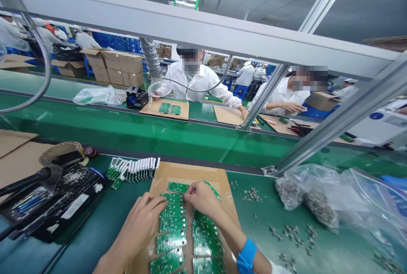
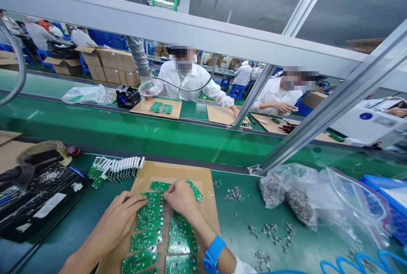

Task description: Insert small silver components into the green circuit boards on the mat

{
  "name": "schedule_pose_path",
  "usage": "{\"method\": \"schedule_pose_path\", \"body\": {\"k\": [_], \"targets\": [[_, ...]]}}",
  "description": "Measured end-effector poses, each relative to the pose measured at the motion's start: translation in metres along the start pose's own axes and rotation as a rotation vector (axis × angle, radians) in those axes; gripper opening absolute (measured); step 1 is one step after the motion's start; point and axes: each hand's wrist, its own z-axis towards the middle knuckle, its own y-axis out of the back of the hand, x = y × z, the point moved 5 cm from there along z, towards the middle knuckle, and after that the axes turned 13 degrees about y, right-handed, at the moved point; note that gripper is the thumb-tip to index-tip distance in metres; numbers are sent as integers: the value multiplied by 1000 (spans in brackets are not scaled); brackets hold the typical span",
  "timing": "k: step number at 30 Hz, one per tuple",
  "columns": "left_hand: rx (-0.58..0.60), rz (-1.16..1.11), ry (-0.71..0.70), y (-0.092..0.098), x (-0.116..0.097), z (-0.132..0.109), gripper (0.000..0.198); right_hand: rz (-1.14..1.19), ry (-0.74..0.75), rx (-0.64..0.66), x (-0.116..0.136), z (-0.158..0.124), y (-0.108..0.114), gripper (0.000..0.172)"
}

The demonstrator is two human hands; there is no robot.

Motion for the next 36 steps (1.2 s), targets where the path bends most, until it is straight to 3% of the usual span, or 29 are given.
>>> {"method": "schedule_pose_path", "body": {"k": [6, 17, 21, 24, 27, 30, 33, 36], "targets": [[13, 99, 29, -7, -2, -5, 66, -100, -56, 3, -2, 2, -7, 7], [-24, 226, 43, -8, -11, -7, 59, -156, -50, 38, 1, 4, -9, 10], [-104, 246, 30, -10, -5, -9, 56, -189, -48, 75, 8, 10, -10, 10], [-186, 174, -31, -22, 11, -10, 56, -204, -43, 87, 12, 11, -5, 9], [-248, -1, -41, -44, 35, -9, 50, -235, -28, 42, 2, 0, 21, 9], [-308, -155, -31, -64, 51, -9, 38, -312, -60, -75, -32, -21, 69, 25], [-329, -210, -72, -71, 53, -10, 28, -411, -130, -161, -76, -34, 116, 38], [-316, -172, -156, -68, 49, -10, 30, -436, -99, -149, -108, -29, 133, 37]]}}
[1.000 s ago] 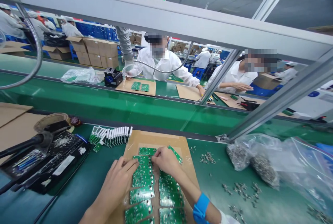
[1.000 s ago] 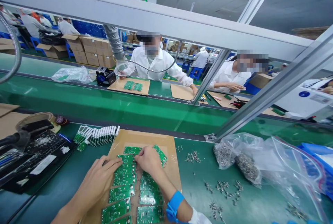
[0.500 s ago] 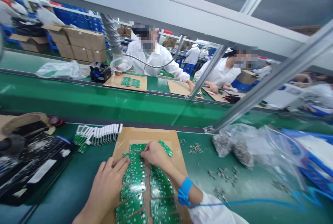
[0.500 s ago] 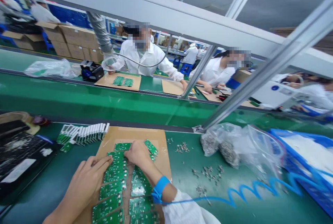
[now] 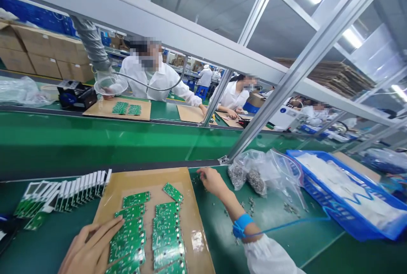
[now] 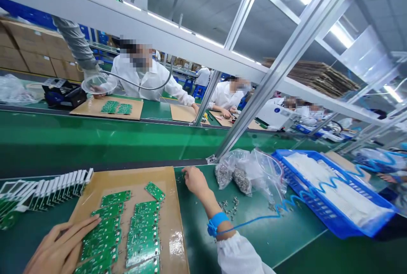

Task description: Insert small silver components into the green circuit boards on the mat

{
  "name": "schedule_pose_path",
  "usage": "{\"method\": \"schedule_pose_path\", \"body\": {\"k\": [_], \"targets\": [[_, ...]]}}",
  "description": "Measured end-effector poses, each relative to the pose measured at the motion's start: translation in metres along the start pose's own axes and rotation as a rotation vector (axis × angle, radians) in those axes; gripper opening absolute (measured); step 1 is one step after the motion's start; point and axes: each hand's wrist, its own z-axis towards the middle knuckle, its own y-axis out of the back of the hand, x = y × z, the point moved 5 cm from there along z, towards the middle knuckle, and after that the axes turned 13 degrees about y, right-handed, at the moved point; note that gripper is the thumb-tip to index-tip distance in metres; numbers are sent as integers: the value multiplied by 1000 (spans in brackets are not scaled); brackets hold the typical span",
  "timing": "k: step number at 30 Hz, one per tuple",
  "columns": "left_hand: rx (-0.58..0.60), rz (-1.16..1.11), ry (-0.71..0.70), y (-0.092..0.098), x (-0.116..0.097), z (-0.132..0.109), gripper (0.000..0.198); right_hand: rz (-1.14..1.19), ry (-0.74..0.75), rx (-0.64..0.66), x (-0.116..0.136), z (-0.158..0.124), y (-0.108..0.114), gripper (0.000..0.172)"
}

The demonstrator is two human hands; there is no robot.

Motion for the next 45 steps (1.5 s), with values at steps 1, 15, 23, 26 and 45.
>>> {"method": "schedule_pose_path", "body": {"k": [1, 15, 23, 26, 45], "targets": [[11, 12, -15, 1, -1, 1, 32, 4, 18, 5, -6, 4, -3, 35], [50, -253, 390, 62, -94, 16, 24, 740, 193, -59, 114, -67, -36, 11], [32, -295, 333, 65, -112, 6, 19, 1042, 137, 62, 174, -95, -67, 8], [-18, -203, 230, 69, -113, 6, 18, 1123, 89, 179, 169, -89, -70, 11], [65, 55, 187, 55, -83, 4, 33, 706, 139, 357, 167, -40, -72, 20]]}}
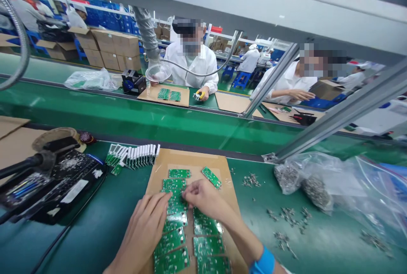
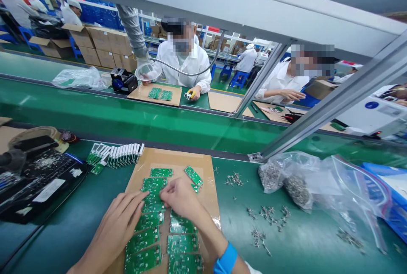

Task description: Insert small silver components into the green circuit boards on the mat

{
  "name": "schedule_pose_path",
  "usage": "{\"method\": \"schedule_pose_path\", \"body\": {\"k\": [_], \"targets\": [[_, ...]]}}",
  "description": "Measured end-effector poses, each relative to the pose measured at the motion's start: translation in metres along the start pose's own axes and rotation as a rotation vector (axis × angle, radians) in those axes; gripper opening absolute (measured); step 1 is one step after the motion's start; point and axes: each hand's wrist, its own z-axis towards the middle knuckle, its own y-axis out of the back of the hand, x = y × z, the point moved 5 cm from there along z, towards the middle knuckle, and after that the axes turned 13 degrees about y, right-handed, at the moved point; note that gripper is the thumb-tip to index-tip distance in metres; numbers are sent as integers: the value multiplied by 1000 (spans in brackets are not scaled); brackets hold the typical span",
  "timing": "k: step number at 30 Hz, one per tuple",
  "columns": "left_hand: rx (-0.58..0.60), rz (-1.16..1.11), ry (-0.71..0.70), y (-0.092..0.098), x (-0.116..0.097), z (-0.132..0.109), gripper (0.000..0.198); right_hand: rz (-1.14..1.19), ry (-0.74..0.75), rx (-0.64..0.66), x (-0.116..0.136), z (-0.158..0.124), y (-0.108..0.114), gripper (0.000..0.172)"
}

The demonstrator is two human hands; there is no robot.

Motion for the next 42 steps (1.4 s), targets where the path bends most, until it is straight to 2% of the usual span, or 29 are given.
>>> {"method": "schedule_pose_path", "body": {"k": [4, 9, 16, 24, 32, 37, 40, 42], "targets": [[54, 115, -15, -8, 20, -6, 58, -154, 1, -24, -9, 16, 12, 32], [38, 106, -18, -11, 25, -10, 69, -245, -24, -13, -17, 24, 7, 34], [-26, 147, -34, -9, 18, -10, 64, -285, -25, 7, -19, 23, 3, 31], [-22, 170, -24, -9, 16, -11, 63, -304, -14, 37, -16, 20, 3, 30], [-23, 195, -19, -9, 20, -13, 67, -391, 13, 13, -8, 21, 5, 32], [-86, 212, -81, -13, 29, -15, 65, -469, 16, -27, 0, 23, 3, 23], [-93, 177, -106, -19, 39, -15, 63, -487, 9, -40, 1, 20, 17, 20], [-92, 129, -119, -22, 45, -14, 61, -509, -16, -87, -6, 11, 41, 17]]}}
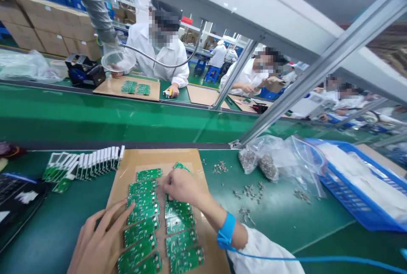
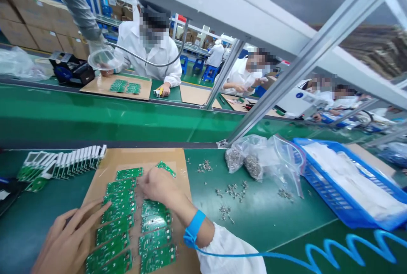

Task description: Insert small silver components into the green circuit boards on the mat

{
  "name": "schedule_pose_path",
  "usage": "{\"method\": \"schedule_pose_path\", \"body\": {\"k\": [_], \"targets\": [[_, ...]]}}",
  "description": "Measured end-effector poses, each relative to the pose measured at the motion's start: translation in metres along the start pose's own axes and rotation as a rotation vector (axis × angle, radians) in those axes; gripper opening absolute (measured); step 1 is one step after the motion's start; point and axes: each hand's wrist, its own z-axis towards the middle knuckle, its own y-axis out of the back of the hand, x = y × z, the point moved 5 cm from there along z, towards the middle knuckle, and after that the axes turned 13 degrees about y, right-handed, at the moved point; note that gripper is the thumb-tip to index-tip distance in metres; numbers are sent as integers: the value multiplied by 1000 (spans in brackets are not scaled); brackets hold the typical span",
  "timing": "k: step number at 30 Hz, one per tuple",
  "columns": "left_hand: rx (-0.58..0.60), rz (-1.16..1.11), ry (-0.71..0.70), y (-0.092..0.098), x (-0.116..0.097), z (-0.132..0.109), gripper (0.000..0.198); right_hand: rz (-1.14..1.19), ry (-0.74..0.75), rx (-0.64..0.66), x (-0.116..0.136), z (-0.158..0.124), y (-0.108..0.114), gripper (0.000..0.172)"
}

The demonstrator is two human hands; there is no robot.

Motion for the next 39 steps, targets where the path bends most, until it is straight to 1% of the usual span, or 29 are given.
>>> {"method": "schedule_pose_path", "body": {"k": [2, 4, 6, 8, 10, 12, 15, 18, 20, 21, 22, 23, 25, 27, 29, 31, 33, 36, 39], "targets": [[-7, -44, -11, -2, 3, 0, 57, -59, -75, -93, -30, -11, 25, 17], [-23, -69, -12, -3, 5, 1, 55, -129, -160, -184, -65, -21, 46, 23], [-40, -83, -8, -3, 6, 1, 55, -167, -203, -221, -96, -28, 56, 24], [-50, -94, -1, -3, 6, 1, 56, -178, -208, -239, -117, -29, 55, 23], [-43, -112, 14, -2, 5, 1, 54, -179, -206, -262, -130, -28, 50, 19], [-41, -122, 21, -1, 5, 2, 51, -175, -211, -288, -137, -26, 46, 15], [-62, -104, 9, 2, 4, 5, 47, -151, -204, -311, -140, -28, 51, 14], [-99, -97, 12, 11, 0, 9, 43, -86, -161, -323, -130, -37, 60, 17], [-109, -119, 40, 21, -8, 11, 39, -6, -109, -302, -113, -45, 59, 20], [-94, -140, 64, 25, -13, 12, 36, 79, -67, -276, -100, -48, 55, 21], [-71, -173, 88, 29, -21, 12, 34, 190, -17, -233, -85, -52, 47, 21], [-49, -217, 110, 33, -29, 12, 31, 373, 46, -177, -67, -55, 36, 20], [2, -281, 144, 38, -46, 11, 28, 703, 105, -9, -29, -60, 9, 15], [29, -329, 129, 41, -61, 9, 23, 912, 98, 158, 3, -63, -20, 13], [39, -366, 107, 43, -70, 6, 14, 1042, 73, 270, 23, -62, -43, 13], [36, -373, 101, 43, -72, 5, 10, 1088, 55, 302, 31, -58, -58, 12], [13, -343, 90, 42, -72, 4, 11, 1034, 50, 268, 30, -54, -63, 8], [-16, -262, 54, 39, -72, 4, 12, 883, 54, 212, 23, -50, -62, 7], [-2, -185, 25, 35, -72, 4, 14, 726, 46, 177, 18, -47, -59, 10]]}}
